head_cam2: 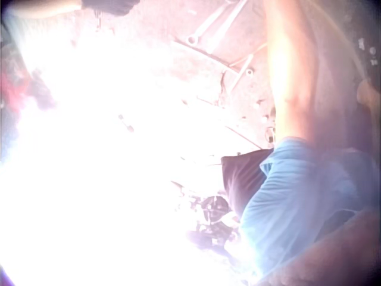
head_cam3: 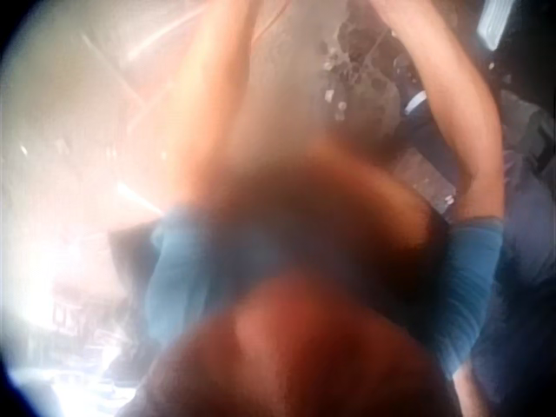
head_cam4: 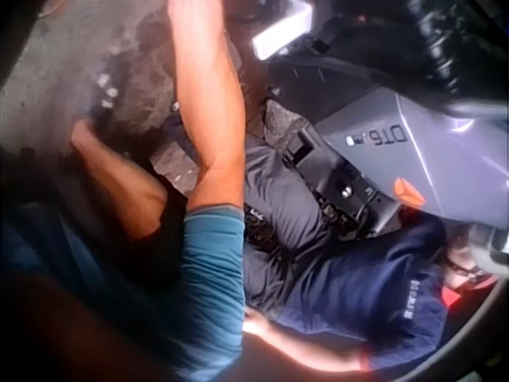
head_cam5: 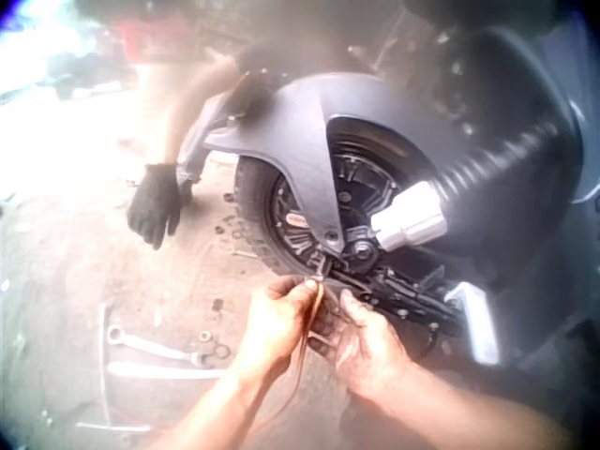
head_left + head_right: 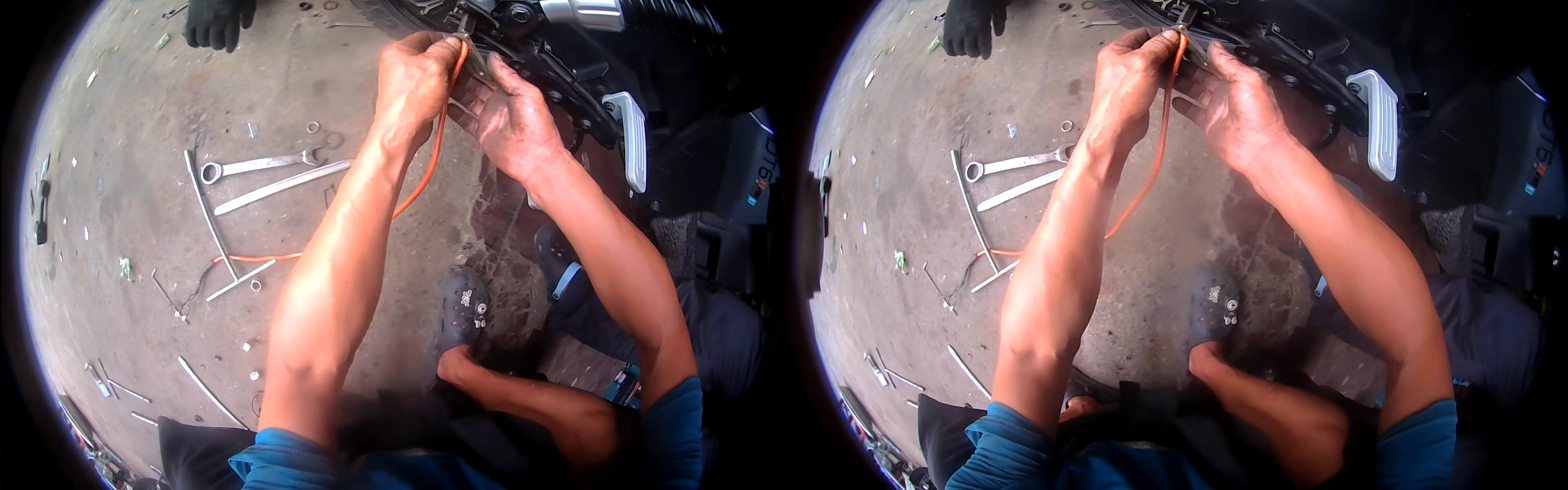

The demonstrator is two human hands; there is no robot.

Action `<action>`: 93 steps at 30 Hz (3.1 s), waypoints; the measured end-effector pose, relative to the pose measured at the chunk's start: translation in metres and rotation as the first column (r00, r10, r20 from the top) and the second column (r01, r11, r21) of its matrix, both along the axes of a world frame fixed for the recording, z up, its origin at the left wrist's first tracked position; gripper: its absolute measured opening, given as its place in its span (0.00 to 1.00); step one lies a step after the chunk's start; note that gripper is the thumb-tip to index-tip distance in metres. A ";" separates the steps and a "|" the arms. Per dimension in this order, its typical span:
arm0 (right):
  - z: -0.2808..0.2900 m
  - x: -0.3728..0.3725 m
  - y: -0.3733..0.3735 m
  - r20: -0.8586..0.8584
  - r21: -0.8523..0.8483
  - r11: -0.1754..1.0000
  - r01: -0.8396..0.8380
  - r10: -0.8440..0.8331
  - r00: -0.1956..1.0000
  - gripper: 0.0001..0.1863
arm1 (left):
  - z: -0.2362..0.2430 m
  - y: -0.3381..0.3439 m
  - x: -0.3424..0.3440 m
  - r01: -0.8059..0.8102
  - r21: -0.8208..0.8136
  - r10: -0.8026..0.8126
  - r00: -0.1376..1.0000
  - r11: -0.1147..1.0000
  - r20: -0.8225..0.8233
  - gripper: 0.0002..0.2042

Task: The person works on the electrical wiring near the rear wheel of an electric bicycle, stripping insulation, connecting wires, and securing components using a socket wrench.

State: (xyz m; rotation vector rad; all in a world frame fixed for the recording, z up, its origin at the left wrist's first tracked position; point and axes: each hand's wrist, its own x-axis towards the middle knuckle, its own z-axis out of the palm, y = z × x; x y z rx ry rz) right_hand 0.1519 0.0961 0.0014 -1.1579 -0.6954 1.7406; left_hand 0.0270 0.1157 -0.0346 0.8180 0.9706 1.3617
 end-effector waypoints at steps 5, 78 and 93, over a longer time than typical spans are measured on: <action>0.005 0.006 -0.005 0.030 -0.010 0.993 0.115 -0.115 0.993 0.11 | 0.002 -0.002 0.004 -0.026 -0.036 0.029 0.995 0.999 0.100 0.12; -0.052 0.001 -0.034 0.073 0.137 0.822 0.553 -0.565 0.822 0.16 | 0.009 -0.042 0.011 -0.291 -0.005 0.285 0.935 0.957 0.212 0.09; -0.027 -0.050 -0.002 0.552 0.660 0.751 0.023 -0.505 0.664 0.41 | 0.020 0.016 -0.015 0.180 -0.013 -0.173 0.960 0.984 0.219 0.27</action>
